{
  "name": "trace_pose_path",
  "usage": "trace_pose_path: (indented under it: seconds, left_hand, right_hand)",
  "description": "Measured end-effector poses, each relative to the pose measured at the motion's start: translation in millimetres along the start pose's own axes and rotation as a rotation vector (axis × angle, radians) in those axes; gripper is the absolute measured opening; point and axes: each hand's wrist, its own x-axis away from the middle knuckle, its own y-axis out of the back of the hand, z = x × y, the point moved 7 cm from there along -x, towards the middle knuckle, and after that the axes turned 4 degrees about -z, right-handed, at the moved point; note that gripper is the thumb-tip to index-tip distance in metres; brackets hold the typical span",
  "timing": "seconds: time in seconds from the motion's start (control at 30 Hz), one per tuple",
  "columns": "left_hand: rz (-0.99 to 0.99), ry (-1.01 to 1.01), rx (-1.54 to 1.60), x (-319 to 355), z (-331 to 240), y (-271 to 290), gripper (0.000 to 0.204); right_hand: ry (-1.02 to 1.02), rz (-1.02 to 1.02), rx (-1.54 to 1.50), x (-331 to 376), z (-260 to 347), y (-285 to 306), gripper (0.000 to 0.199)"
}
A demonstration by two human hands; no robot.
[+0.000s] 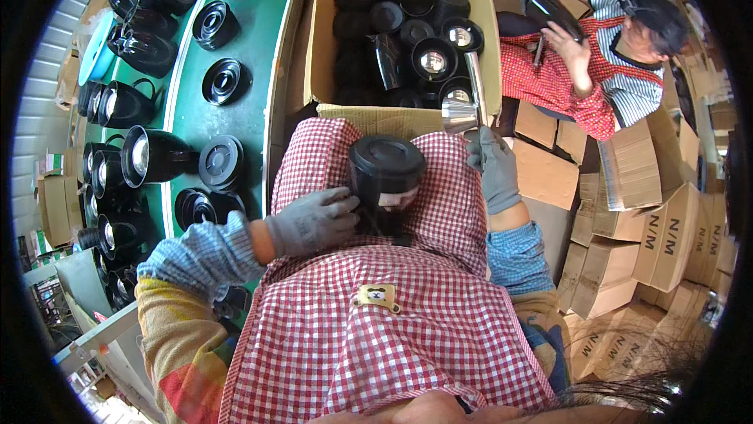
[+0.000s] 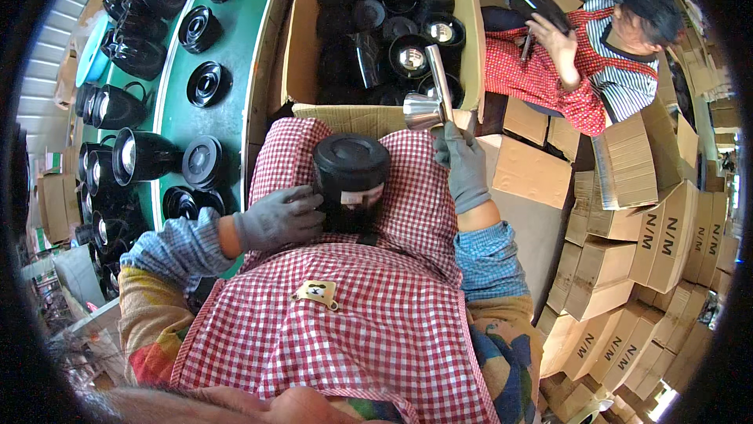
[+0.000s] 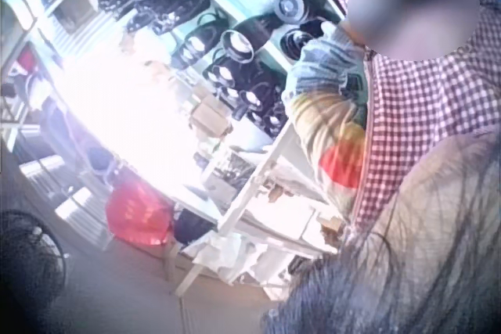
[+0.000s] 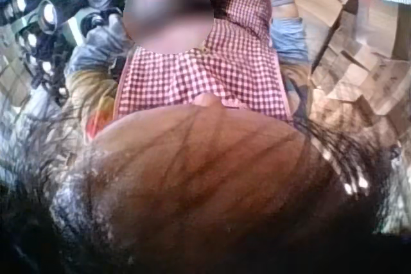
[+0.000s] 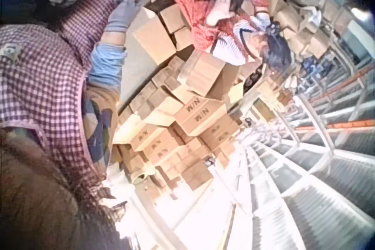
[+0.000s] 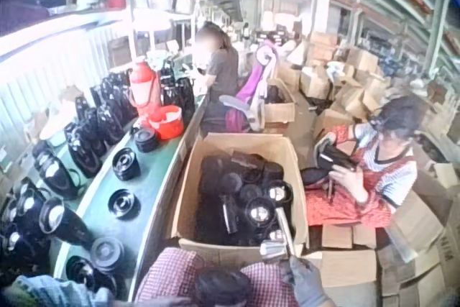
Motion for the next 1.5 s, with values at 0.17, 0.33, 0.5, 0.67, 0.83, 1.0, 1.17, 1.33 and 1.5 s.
trace_pose_path:
  seconds: [0.17,0.33,0.5,0.67,0.83,1.0,1.17,1.33,1.5]
  left_hand:
    - [0.258,0.214,-0.209,2.5,18.0,-6.0,0.020]
    - [-0.339,0.599,0.291,50.8,72.6,68.9,0.030]
    - [-1.394,1.024,1.202,173.2,175.8,89.2,0.022]
    - [-1.701,1.092,0.872,239.5,302.3,160.6,0.036]
    - [-1.975,1.138,0.764,317.4,446.9,160.8,0.045]
    - [-2.057,1.519,0.426,409.9,566.3,88.1,0.053]
    - [-2.024,1.732,0.374,429.1,605.6,71.8,0.063]
    - [-2.104,1.685,0.334,461.4,609.9,100.5,0.065]
    - [-2.168,1.664,0.258,496.7,609.5,105.6,0.060]
  right_hand:
    - [0.024,0.064,-0.076,24.2,-5.8,8.3,0.037]
    - [0.080,0.104,-0.088,22.0,-11.7,13.4,0.033]
    - [0.174,0.132,0.071,3.8,-8.1,-24.8,0.037]
    - [0.213,0.190,0.160,11.4,-2.7,-65.5,0.040]
    - [0.153,0.232,0.304,21.1,-5.7,-93.4,0.038]
    - [0.055,0.139,0.274,17.9,-23.4,-95.8,0.034]
    - [0.007,0.031,0.331,9.3,-48.5,-69.3,0.035]
    - [-0.056,0.025,0.383,5.6,-37.8,-90.7,0.033]
    - [-0.079,0.027,0.410,2.7,-35.6,-94.3,0.031]
